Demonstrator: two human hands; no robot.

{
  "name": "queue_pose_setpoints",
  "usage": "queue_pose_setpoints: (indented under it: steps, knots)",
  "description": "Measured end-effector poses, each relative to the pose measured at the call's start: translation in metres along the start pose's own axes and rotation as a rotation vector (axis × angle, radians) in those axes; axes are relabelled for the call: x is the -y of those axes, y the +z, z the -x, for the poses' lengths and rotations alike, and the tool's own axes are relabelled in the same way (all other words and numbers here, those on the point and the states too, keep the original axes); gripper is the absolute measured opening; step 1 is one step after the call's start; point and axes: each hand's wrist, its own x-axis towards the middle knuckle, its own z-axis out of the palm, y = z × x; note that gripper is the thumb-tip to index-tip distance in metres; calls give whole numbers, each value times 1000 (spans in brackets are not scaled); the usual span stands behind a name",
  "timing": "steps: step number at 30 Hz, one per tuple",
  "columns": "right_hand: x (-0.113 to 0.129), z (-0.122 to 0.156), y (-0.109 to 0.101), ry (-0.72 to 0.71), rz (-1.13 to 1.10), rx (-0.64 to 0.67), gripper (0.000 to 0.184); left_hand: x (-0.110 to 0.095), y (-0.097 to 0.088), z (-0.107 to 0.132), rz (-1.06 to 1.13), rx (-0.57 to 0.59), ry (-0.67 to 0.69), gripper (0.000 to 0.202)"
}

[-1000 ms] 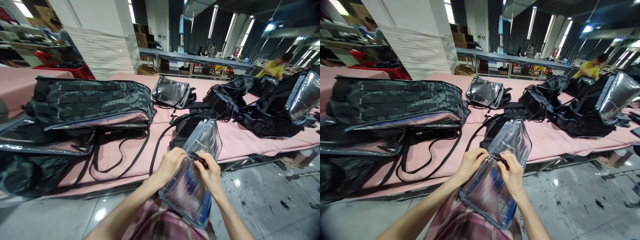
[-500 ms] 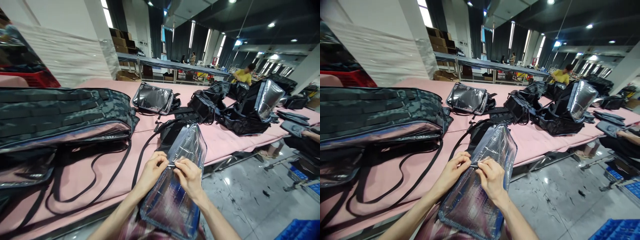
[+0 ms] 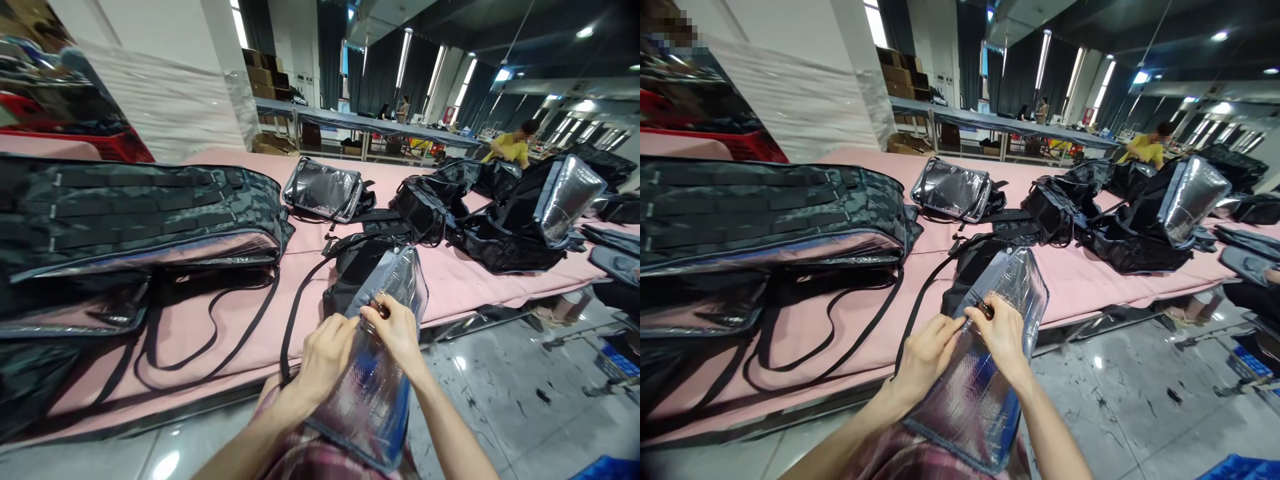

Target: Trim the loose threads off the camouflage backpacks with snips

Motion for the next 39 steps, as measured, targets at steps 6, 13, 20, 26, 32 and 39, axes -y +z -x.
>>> queue_pose_setpoints:
  steps: [6, 13, 20, 26, 32, 39]
  knots:
    - [-14, -6, 6, 40, -171, 88, 26, -7, 5, 4, -317, -1, 254, 27]
    - [-19, -6, 4, 74, -410, 130, 21, -5, 7, -17, -55, 21, 7, 20]
    - [-22, -4, 5, 86, -437, 132, 22, -9, 0, -36, 38, 196, -200, 22]
    - [-27, -2, 6, 118, -456, 147, 23, -8, -9, -34, 204, 194, -314, 23]
    - [-28, -3, 6, 95, -432, 133, 23, -18, -7, -32, -53, 321, -227, 25]
    - [-32, -3, 7, 75, -407, 135, 24, -24, -7, -40, -337, 508, -161, 26]
